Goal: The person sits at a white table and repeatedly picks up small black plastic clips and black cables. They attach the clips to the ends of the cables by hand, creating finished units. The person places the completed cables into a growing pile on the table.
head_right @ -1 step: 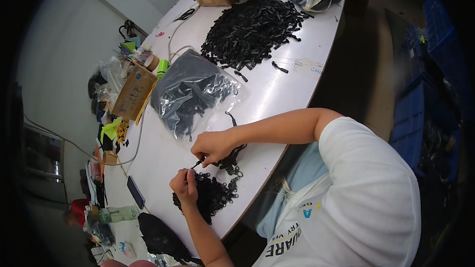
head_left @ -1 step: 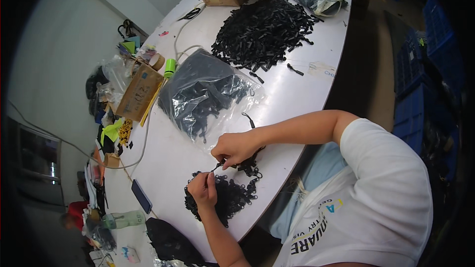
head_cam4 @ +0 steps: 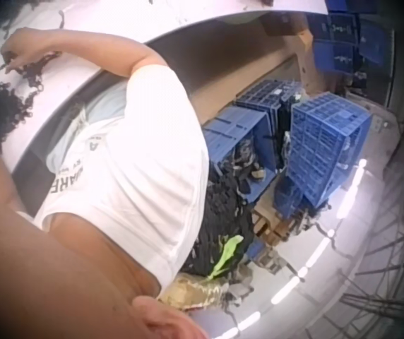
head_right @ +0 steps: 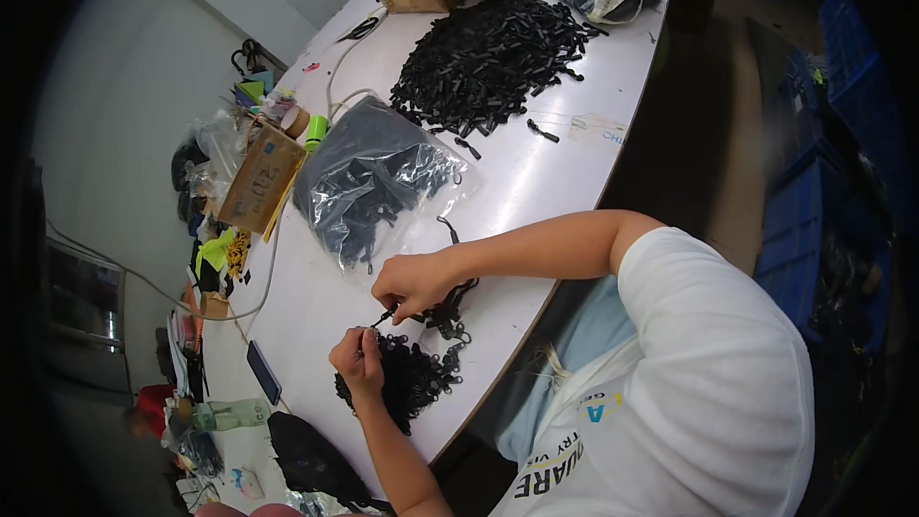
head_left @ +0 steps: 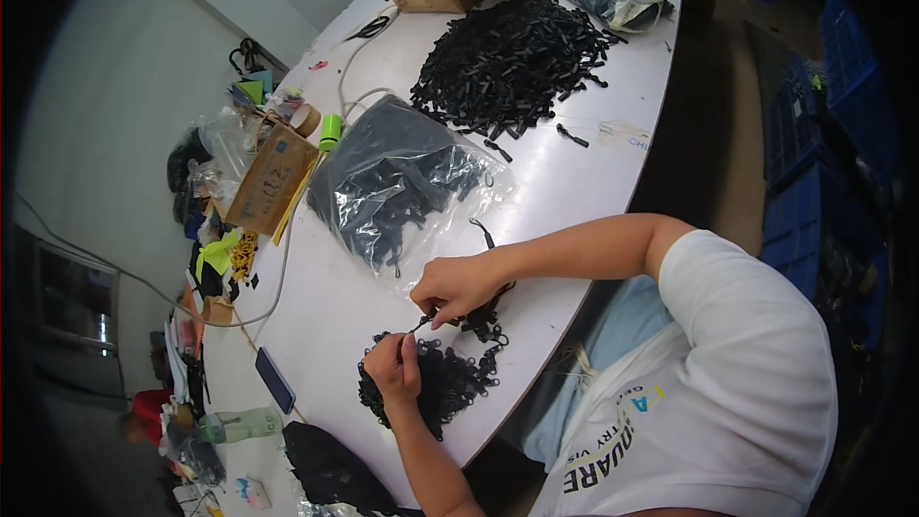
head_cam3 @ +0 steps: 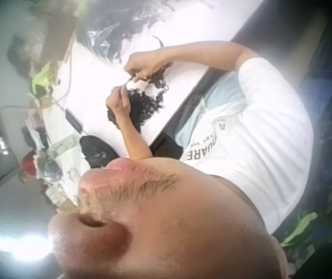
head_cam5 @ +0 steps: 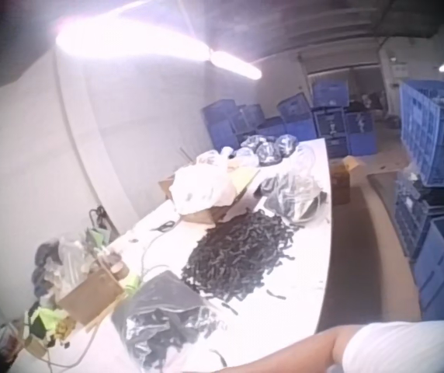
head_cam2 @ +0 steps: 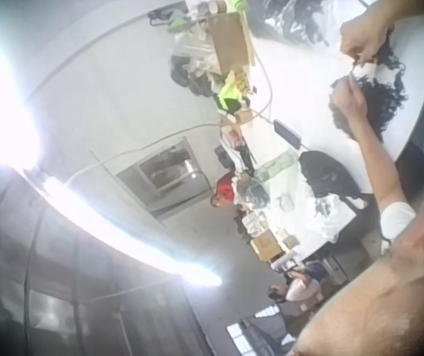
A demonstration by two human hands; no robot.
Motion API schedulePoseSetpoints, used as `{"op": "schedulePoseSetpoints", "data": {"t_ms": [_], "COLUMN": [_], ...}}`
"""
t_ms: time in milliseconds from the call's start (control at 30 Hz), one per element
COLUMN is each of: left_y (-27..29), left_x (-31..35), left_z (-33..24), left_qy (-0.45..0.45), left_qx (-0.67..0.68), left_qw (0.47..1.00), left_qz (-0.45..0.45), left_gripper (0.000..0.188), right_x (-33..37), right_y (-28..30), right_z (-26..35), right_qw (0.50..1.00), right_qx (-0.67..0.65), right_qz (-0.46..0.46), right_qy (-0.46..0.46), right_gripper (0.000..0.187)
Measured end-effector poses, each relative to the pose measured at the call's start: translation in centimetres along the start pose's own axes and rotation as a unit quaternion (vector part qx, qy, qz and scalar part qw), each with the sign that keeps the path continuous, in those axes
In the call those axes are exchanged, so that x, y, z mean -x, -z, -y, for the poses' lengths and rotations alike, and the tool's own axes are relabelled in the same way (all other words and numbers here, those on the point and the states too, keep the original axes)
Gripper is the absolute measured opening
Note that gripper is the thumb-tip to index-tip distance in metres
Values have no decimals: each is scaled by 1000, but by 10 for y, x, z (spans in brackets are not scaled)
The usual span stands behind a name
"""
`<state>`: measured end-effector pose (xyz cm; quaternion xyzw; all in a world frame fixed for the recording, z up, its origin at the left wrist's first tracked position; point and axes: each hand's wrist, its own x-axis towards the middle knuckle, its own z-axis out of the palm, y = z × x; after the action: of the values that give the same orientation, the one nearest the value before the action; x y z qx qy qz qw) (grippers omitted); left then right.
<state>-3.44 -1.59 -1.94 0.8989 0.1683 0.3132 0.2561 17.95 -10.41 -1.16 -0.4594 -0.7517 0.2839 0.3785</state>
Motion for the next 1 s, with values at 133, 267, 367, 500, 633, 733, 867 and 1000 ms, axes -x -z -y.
{"op": "schedulePoseSetpoints", "data": {"t_ms": [133, 267, 367, 500, 633, 733, 867, 1000], "left_y": [0, -2, 0, -1, -1, -1, -1, -1], "left_x": [-1, -1, 0, -1, 0, 1, 0, -1], "left_z": [-2, -2, -1, -1, 0, 1, 0, -2], "left_qy": [10, 8, 7, 11, 17, 15, 9, 6], "left_qx": [10, 16, 5, -7, -10, -16, -26, -31], "left_qw": [1000, 1000, 999, 999, 998, 998, 998, 998], "left_qz": [-14, -23, -33, -42, -52, -53, -57, -62], "left_gripper": [17, 19, 20, 20, 19, 18, 16, 16], "right_x": [0, 1, -1, 0, -1, -1, -1, 0], "right_y": [0, 0, 3, 5, 3, 2, 3, 4], "right_z": [-10, -15, -10, -9, -11, -12, -12, -10], "right_qw": [998, 997, 998, 998, 997, 997, 997, 997], "right_qx": [-62, -73, -54, -44, -50, -43, -34, -41], "right_qz": [-6, -27, -28, -41, -55, -62, -66, -65], "right_qy": [8, 28, 12, 0, -4, -4, -5, -13], "right_gripper": [28, 32, 36, 43, 44, 44, 43, 42]}}
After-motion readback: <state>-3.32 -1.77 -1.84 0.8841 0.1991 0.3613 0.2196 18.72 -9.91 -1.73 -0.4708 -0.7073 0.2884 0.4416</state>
